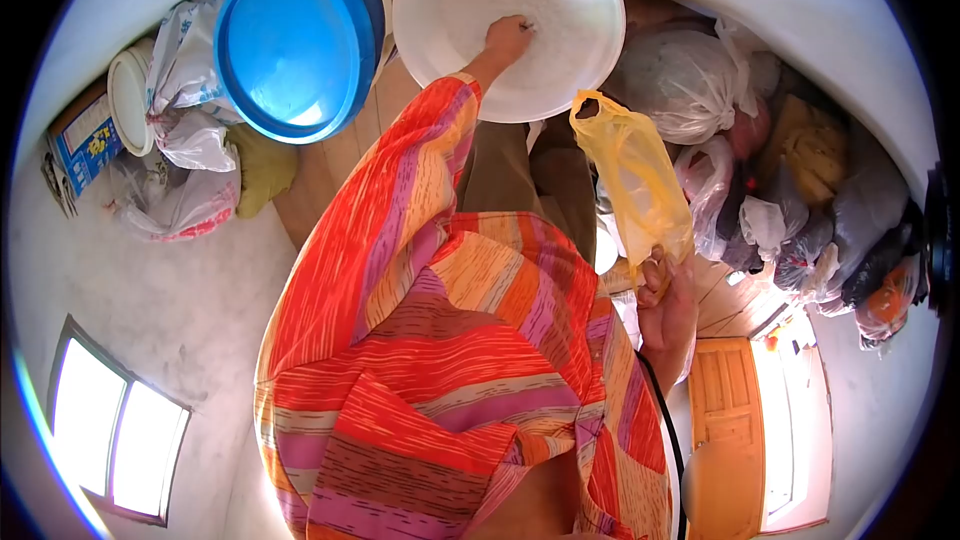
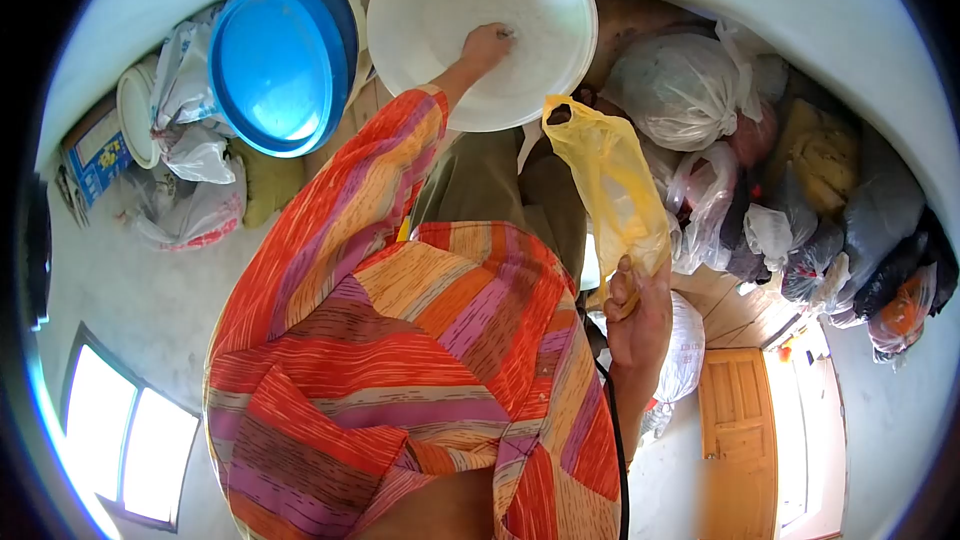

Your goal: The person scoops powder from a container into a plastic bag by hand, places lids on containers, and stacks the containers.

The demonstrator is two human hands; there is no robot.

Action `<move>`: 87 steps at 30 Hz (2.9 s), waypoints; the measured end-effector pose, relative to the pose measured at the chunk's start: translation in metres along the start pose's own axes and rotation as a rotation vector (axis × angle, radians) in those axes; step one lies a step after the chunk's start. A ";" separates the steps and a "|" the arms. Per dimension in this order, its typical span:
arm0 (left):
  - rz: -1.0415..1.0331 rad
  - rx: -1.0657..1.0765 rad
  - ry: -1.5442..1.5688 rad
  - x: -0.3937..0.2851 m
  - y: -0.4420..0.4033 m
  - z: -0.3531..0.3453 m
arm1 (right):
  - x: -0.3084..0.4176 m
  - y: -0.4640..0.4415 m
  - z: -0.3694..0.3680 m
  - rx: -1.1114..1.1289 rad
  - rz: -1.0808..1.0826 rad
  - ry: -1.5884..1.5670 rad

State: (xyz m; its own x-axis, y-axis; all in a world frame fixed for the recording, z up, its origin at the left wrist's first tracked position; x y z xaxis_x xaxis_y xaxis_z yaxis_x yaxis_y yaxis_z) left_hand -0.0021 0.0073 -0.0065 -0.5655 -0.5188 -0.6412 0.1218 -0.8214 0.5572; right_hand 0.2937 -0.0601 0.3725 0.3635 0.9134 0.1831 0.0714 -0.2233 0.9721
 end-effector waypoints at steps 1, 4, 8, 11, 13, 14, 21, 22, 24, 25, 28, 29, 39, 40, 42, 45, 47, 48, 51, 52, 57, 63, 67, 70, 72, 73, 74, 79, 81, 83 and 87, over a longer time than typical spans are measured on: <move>-0.048 -0.015 -0.017 -0.001 0.001 -0.004 | 0.000 0.000 0.000 0.000 0.001 -0.009; -0.096 -0.006 -0.003 -0.019 0.009 -0.010 | 0.000 0.002 -0.002 -0.013 0.012 -0.013; -0.186 0.016 -0.087 -0.034 0.017 -0.007 | -0.001 0.000 -0.002 0.000 0.020 -0.023; -0.191 0.042 -0.194 -0.022 0.006 -0.014 | -0.002 0.001 -0.004 0.007 0.024 -0.029; -0.108 0.012 -0.025 -0.028 0.014 0.001 | -0.002 0.000 -0.005 0.003 0.022 -0.022; -0.026 -0.015 0.150 -0.029 0.018 0.009 | -0.002 0.000 -0.005 -0.006 0.022 -0.012; 0.044 0.088 0.301 -0.035 0.043 0.060 | 0.005 0.006 -0.011 0.057 0.058 -0.034; 0.033 0.097 0.387 -0.033 0.044 0.061 | 0.006 0.009 -0.013 0.090 0.078 -0.043; 0.013 0.116 0.462 -0.040 0.047 0.068 | 0.009 0.012 -0.017 0.121 0.105 -0.039; -0.012 0.119 0.600 -0.054 0.057 0.075 | 0.008 0.014 -0.016 0.109 0.110 -0.057; -0.118 0.209 0.698 -0.114 0.090 0.096 | 0.003 0.016 -0.017 0.144 0.134 -0.066; -0.193 0.268 0.660 -0.137 0.104 0.105 | 0.002 0.017 -0.018 0.133 0.144 -0.086; -0.821 0.505 0.061 -0.204 0.177 -0.025 | -0.025 0.044 -0.019 0.104 0.202 -0.107; -0.838 0.507 0.054 -0.195 0.176 -0.031 | -0.031 0.048 -0.019 0.107 0.214 -0.132; -0.921 0.264 -0.153 -0.183 0.172 -0.037 | -0.041 0.049 -0.015 0.120 0.231 -0.195; -0.756 0.548 -0.209 -0.175 0.173 -0.030 | -0.062 0.056 -0.004 0.083 0.269 -0.251; -0.795 0.529 -0.349 -0.175 0.175 -0.015 | -0.076 0.055 0.004 0.073 0.275 -0.330; -0.822 0.497 -0.486 -0.173 0.175 -0.009 | -0.079 0.052 0.008 0.081 0.286 -0.372; -0.816 0.642 0.014 -0.149 0.187 -0.007 | -0.099 0.054 0.020 0.051 0.301 -0.490; -0.792 0.693 0.269 -0.144 0.191 -0.007 | -0.105 0.053 0.024 0.070 0.344 -0.489; -0.805 0.727 -0.514 -0.133 0.202 0.012 | -0.130 0.041 0.047 0.083 0.424 -0.503; -0.717 0.671 -0.046 -0.098 0.226 0.004 | -0.153 0.032 0.065 0.240 0.411 -0.493; -0.782 0.600 -0.354 -0.130 0.284 0.046 | -0.178 0.032 0.060 0.246 0.359 -0.420; -0.994 0.298 -0.229 -0.082 0.301 0.043 | -0.201 0.031 0.068 0.289 0.356 -0.383; -0.980 0.111 -0.213 -0.056 0.307 0.066 | -0.206 0.034 0.072 0.268 0.317 -0.346; -0.849 0.177 -0.272 -0.042 0.309 0.087 | -0.208 0.035 0.076 0.277 0.319 -0.328; -0.807 0.144 -0.293 -0.025 0.309 0.106 | -0.212 0.033 0.081 0.267 0.319 -0.292; -0.673 -0.366 -0.619 0.025 0.309 0.206 | -0.225 0.024 0.082 0.213 0.311 -0.269; -0.642 -0.415 -0.640 0.036 0.305 0.231 | -0.229 0.020 0.084 0.199 0.321 -0.281; -0.607 -0.452 -0.662 0.042 0.301 0.243 | -0.229 0.015 0.085 0.177 0.322 -0.296; -0.576 -0.364 -0.706 0.054 0.293 0.258 | -0.243 0.005 0.094 0.089 0.301 -0.392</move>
State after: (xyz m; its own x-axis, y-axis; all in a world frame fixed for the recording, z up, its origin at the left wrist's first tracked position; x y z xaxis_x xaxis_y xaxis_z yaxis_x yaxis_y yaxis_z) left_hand -0.2074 -0.2004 0.2579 -0.9606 0.1479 -0.2352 -0.1486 -0.9888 -0.0150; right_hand 0.2930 -0.3150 0.3192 0.7008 0.6108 0.3685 -0.0181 -0.5011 0.8652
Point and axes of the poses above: each hand's wrist, its own y-axis away from the middle knuckle, its own z-axis out of the back of the hand, x = y × z, the point moved 1 cm from there along -y, towards the middle knuckle, and after that the axes turned 9 degrees about -z, right-handed, at the moved point
